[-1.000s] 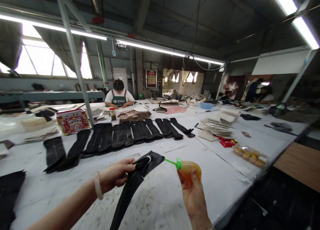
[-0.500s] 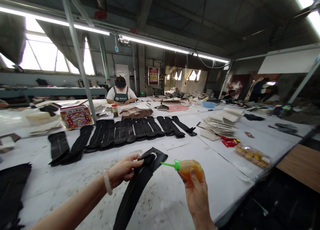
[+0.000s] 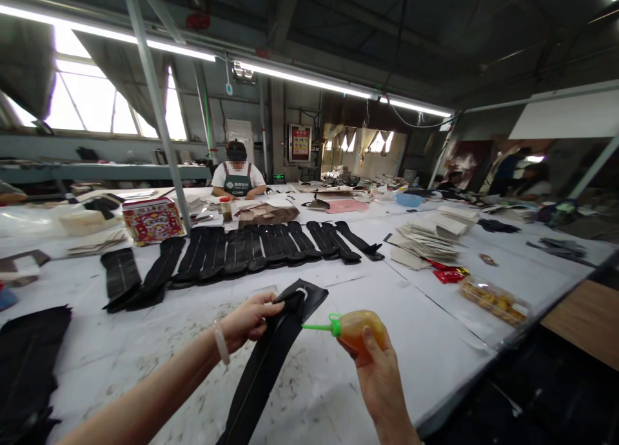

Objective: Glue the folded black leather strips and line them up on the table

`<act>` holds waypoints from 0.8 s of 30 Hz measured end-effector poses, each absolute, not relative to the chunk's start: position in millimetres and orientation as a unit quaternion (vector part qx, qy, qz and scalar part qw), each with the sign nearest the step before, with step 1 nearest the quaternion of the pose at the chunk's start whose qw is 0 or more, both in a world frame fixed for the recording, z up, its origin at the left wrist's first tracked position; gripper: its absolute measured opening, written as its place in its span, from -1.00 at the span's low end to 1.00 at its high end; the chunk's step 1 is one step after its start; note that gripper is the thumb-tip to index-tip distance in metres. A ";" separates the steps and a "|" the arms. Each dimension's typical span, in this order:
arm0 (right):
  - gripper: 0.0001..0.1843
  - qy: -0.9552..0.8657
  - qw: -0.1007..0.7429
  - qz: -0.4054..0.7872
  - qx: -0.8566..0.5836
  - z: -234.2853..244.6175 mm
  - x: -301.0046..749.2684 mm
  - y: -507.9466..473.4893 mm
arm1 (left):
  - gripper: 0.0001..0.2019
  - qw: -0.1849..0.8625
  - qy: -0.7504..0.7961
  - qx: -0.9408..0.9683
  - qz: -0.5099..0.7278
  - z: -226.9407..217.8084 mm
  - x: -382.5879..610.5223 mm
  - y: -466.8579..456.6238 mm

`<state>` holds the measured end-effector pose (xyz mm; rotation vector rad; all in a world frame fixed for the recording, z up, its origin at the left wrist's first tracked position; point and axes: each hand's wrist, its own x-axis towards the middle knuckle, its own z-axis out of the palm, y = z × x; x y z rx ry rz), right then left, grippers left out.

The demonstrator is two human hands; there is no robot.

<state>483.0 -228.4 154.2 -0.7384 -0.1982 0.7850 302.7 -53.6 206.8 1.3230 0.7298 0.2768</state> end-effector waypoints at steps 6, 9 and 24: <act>-0.64 -0.027 0.796 0.528 -0.295 144.5 484.0 -228.8 | -0.53 0.737 0.348 0.565 0.126 178.9 306.5 -29.0; -0.69 -0.025 0.800 0.514 -0.308 134.1 486.5 -228.3 | -0.56 0.714 0.390 0.569 0.123 160.4 312.0 -11.8; -0.45 -0.171 0.735 0.425 -0.499 65.2 541.9 -227.1 | -0.45 0.464 0.519 0.695 0.179 59.0 247.6 -50.0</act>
